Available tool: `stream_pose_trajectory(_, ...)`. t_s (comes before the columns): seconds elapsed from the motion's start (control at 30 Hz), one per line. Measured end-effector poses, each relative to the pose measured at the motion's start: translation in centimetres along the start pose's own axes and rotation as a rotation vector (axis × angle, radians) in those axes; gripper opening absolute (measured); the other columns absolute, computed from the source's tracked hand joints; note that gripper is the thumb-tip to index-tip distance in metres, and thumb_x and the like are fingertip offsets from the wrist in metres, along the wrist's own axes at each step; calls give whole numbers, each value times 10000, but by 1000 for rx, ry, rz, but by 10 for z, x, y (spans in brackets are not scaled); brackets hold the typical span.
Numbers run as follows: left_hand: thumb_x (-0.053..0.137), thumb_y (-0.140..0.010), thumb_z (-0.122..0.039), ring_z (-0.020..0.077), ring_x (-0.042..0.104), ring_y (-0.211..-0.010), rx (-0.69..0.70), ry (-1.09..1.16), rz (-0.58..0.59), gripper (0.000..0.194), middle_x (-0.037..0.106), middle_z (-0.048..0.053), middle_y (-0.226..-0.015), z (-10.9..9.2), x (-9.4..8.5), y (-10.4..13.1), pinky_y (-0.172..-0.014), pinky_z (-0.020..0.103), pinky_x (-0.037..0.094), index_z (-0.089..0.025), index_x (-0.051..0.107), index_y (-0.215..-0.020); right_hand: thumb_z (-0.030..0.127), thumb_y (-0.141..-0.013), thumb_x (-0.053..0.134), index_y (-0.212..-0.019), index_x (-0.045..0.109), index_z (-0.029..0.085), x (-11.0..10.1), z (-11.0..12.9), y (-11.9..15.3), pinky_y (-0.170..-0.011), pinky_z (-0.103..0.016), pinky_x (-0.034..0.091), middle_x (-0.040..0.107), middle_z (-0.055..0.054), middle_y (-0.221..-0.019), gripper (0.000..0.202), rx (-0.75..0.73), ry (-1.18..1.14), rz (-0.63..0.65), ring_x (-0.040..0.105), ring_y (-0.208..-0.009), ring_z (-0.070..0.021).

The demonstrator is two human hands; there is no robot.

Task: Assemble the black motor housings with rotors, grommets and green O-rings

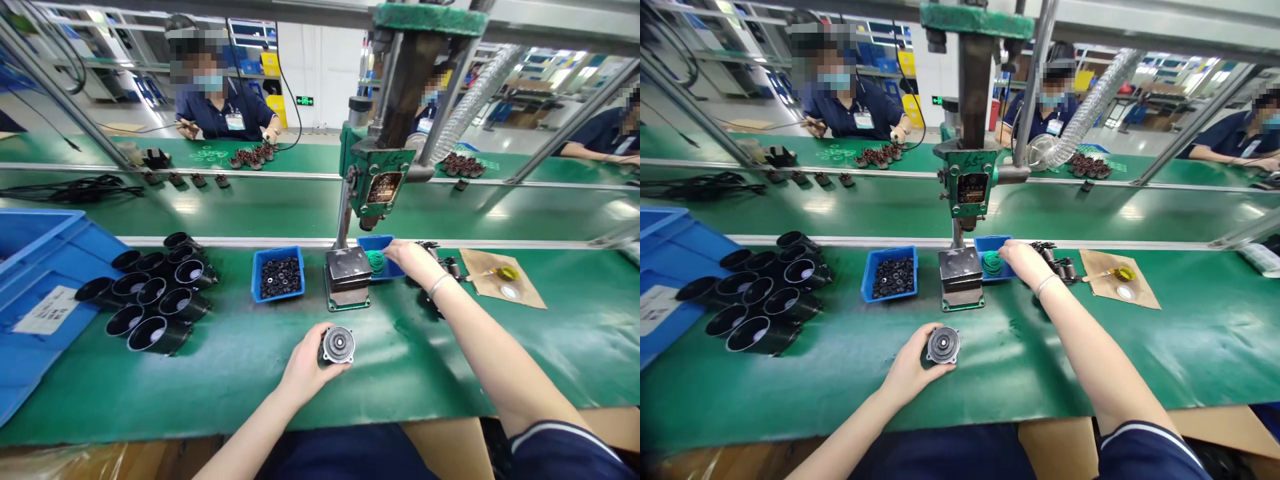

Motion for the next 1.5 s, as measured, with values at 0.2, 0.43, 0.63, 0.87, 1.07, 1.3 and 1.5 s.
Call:
stream_pose_trajectory(0.2,777,-761,-354,284,499,-1314,202,110,-83,733,506,150,-1407,-10,-24,2,-1097,482,433,-229,403,-1379,238,-979,459,-1138,660,197,-12,72,77,-912,-319,547,668,-74,-1086,260,-280,-243,-329,630,-1027,-171)
stream_pose_trajectory(0.43,559,-935,-187,189,682,-1072,448,-3,-27,102,733,38,-939,-16,-44,-13,-981,365,544,-204,648,-981,194,-968,480,-1155,598,170,23,132,99,-805,-291,560,656,-69,-1008,222,-416,-518,-271,617,-915,-153)
stream_pose_trajectory(0.63,520,-952,-205,201,691,-1054,382,27,21,135,715,65,-961,-13,-47,-14,-863,308,584,-199,654,-933,300,-934,568,-1031,565,174,29,127,99,-790,-277,521,595,-57,-965,158,-304,-786,-125,566,-894,-140)
stream_pose_trajectory(0.87,460,-979,-223,207,621,-1191,276,-19,188,201,659,67,-1018,-15,-53,-7,-917,289,556,-224,660,-960,234,-924,580,-1013,526,164,46,152,118,-815,-322,486,579,-75,-979,125,-264,-766,-243,523,-919,-168)
stream_pose_trajectory(1.07,551,-934,-193,260,450,-1369,388,-58,248,295,579,65,-1197,-15,-47,8,-1068,389,478,-310,621,-1196,131,-927,519,-1095,548,186,48,159,131,-776,-319,483,580,-71,-949,179,-299,-622,-417,529,-877,-166)
stream_pose_trajectory(1.3,614,-820,-116,305,262,-1451,310,-33,55,871,273,157,-1524,-21,-28,23,-1170,549,316,-282,125,-1521,345,-877,627,-1346,401,159,43,171,112,-1014,-478,457,492,-161,-1301,553,-208,-555,-366,460,-1230,-283)
stream_pose_trajectory(1.5,577,-838,-156,298,327,-1408,154,-273,-174,753,330,156,-1486,0,-72,26,-1157,533,329,-247,209,-1489,374,-887,566,-1154,520,189,66,123,123,-899,-479,470,599,-127,-1080,328,-56,-400,-507,567,-1001,-280)
Point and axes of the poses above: each hand's wrist, its own y-axis away from the middle knuckle, its own x-axis out of the palm, z = x × y, the point moved 1 cm from there along -y, towards the middle knuckle
